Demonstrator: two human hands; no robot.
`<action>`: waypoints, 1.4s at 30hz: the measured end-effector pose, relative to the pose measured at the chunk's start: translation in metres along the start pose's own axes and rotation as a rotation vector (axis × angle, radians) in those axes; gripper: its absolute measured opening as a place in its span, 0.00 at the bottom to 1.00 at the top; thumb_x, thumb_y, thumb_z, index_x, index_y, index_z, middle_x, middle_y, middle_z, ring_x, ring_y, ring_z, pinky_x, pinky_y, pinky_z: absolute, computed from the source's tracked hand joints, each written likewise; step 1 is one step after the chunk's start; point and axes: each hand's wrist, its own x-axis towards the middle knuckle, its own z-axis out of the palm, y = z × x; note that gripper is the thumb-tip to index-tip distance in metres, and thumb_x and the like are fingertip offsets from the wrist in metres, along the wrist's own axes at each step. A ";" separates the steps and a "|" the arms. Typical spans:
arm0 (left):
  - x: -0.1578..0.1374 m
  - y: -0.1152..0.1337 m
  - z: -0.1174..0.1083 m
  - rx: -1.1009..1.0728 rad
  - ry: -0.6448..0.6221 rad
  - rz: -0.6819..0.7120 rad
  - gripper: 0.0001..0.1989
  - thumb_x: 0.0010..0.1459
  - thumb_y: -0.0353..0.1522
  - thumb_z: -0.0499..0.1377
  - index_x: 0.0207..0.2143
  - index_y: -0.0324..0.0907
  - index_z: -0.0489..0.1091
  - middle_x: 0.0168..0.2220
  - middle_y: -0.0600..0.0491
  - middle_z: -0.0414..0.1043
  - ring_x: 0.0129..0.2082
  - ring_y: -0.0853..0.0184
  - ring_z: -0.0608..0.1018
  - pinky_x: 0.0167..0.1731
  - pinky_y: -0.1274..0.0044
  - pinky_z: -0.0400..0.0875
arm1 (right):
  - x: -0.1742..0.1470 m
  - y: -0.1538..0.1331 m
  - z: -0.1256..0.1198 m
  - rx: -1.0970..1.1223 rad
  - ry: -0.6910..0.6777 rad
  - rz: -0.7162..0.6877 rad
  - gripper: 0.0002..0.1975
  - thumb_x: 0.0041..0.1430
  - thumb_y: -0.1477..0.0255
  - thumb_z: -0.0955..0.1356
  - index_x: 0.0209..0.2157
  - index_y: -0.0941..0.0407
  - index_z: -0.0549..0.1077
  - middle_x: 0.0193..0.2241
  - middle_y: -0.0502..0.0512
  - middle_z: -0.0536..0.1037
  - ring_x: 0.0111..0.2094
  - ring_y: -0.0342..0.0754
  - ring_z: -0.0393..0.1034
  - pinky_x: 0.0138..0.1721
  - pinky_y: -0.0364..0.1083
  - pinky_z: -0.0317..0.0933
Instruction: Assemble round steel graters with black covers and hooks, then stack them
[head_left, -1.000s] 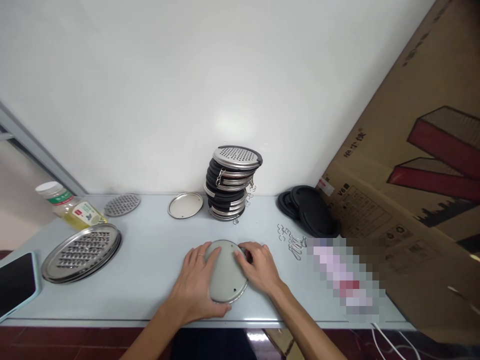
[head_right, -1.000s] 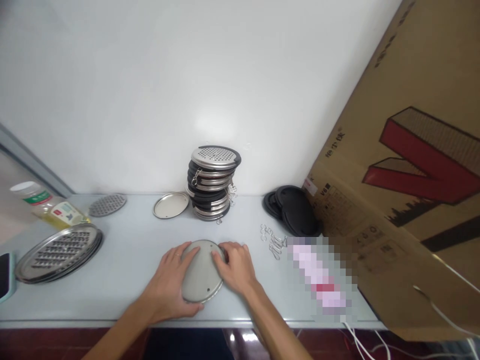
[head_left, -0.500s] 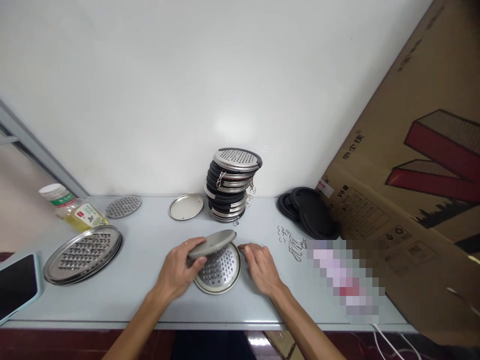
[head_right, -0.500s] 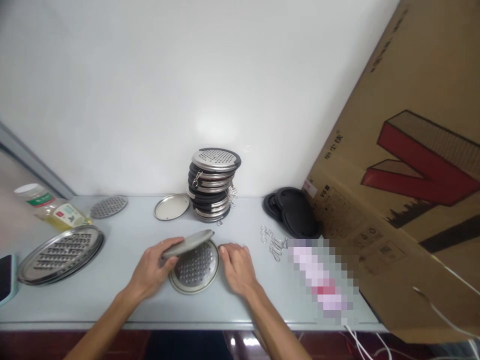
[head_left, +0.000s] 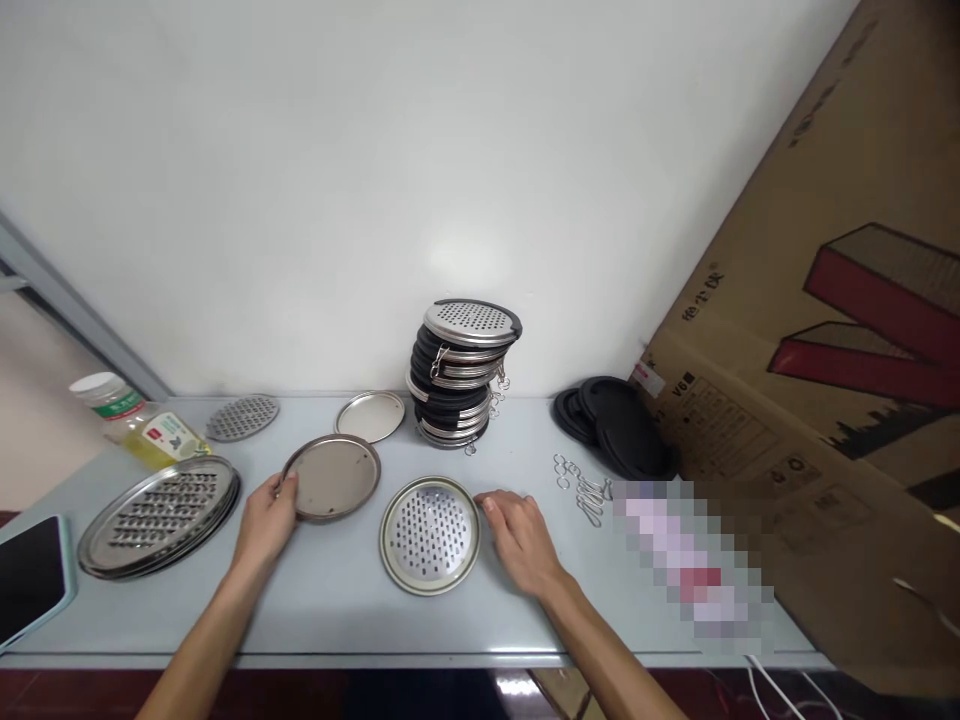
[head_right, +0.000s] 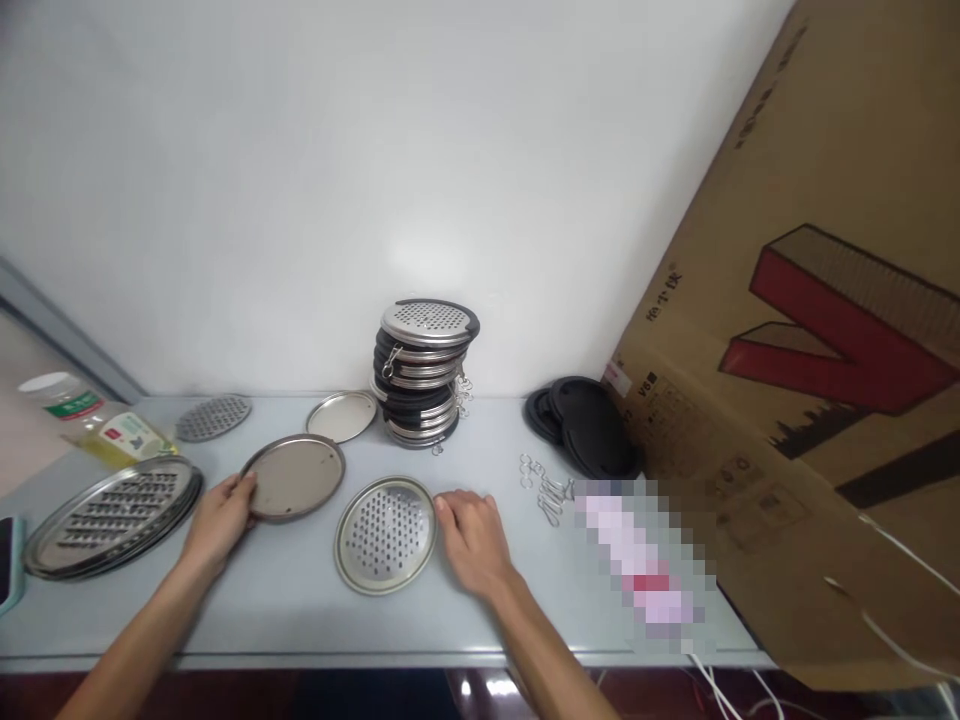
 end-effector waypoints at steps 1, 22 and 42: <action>-0.001 -0.004 -0.006 -0.002 -0.002 -0.032 0.25 0.54 0.47 0.55 0.43 0.35 0.73 0.22 0.53 0.71 0.21 0.63 0.74 0.20 0.76 0.67 | 0.000 0.000 0.000 0.000 0.000 0.001 0.28 0.73 0.60 0.50 0.31 0.54 0.74 0.31 0.52 0.78 0.40 0.50 0.71 0.45 0.49 0.52; -0.035 -0.009 -0.139 1.026 0.256 0.420 0.22 0.55 0.48 0.53 0.43 0.47 0.74 0.46 0.49 0.77 0.43 0.52 0.77 0.40 0.68 0.71 | 0.003 0.005 0.008 -0.105 0.025 0.010 0.11 0.57 0.76 0.63 0.36 0.55 0.77 0.27 0.49 0.75 0.30 0.46 0.67 0.39 0.46 0.53; -0.015 -0.007 -0.158 1.040 0.139 0.390 0.17 0.54 0.46 0.53 0.36 0.50 0.77 0.34 0.52 0.80 0.33 0.56 0.78 0.29 0.75 0.64 | 0.002 0.005 0.006 -0.075 0.055 0.014 0.11 0.54 0.77 0.64 0.33 0.55 0.77 0.25 0.49 0.74 0.28 0.46 0.66 0.36 0.44 0.54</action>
